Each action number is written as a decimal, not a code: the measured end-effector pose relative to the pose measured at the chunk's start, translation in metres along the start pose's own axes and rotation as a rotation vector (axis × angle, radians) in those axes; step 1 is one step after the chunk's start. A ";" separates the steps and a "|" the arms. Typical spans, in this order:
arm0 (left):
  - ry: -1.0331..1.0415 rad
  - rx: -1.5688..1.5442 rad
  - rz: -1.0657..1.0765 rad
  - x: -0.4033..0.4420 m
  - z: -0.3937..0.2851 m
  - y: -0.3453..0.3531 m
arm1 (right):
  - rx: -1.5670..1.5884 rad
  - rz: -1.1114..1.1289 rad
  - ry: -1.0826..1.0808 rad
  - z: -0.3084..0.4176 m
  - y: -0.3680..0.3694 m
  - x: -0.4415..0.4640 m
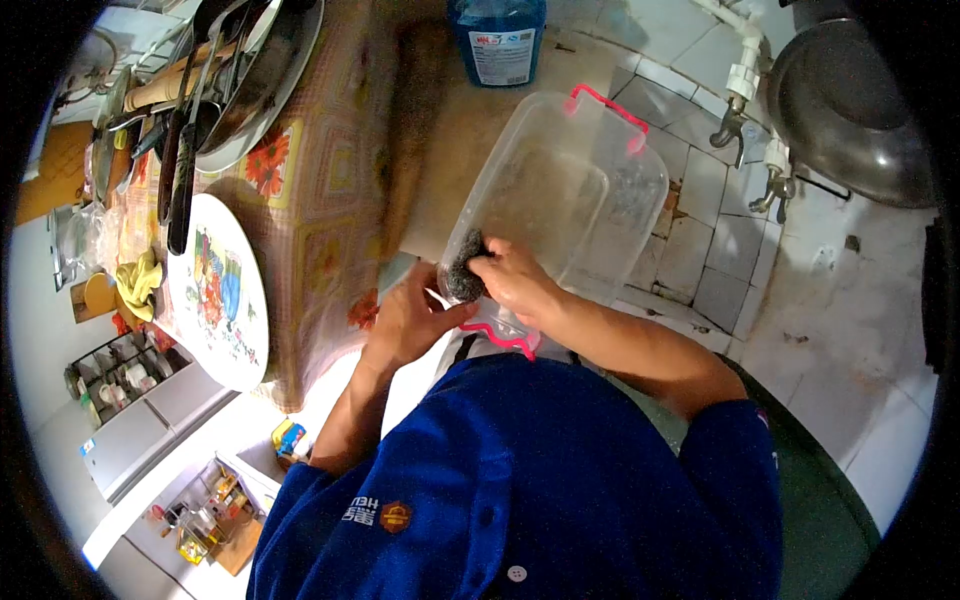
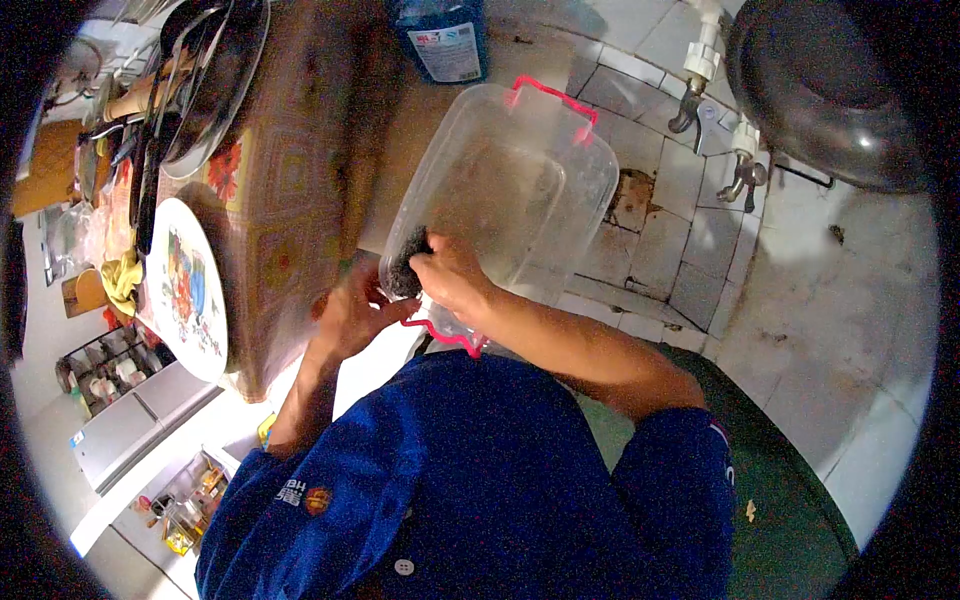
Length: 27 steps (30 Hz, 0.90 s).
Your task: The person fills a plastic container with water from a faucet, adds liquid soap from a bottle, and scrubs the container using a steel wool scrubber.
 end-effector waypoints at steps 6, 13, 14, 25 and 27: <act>0.122 -0.044 -0.002 0.011 -0.022 -0.005 | 0.311 -0.257 0.174 0.000 -0.017 0.048; -0.061 -0.286 0.063 -0.021 -0.001 0.012 | 0.038 -0.050 0.036 0.020 0.006 0.012; -0.091 -0.266 0.087 -0.021 -0.001 0.012 | -0.024 0.027 0.066 0.010 0.014 0.002; -0.089 0.007 0.156 -0.014 -0.002 0.013 | -0.080 -0.129 0.138 0.011 0.001 0.084; -0.085 0.129 0.143 -0.009 0.002 0.014 | -0.296 -0.074 0.209 -0.027 0.003 0.074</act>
Point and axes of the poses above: each hand's wrist, its own x-axis towards the middle knuckle, its own y-axis out of the palm, z = x × y, the point moved 5 cm from there along x, towards the middle knuckle, and after that the axes turned 5 degrees about y, right-handed, at the moved point
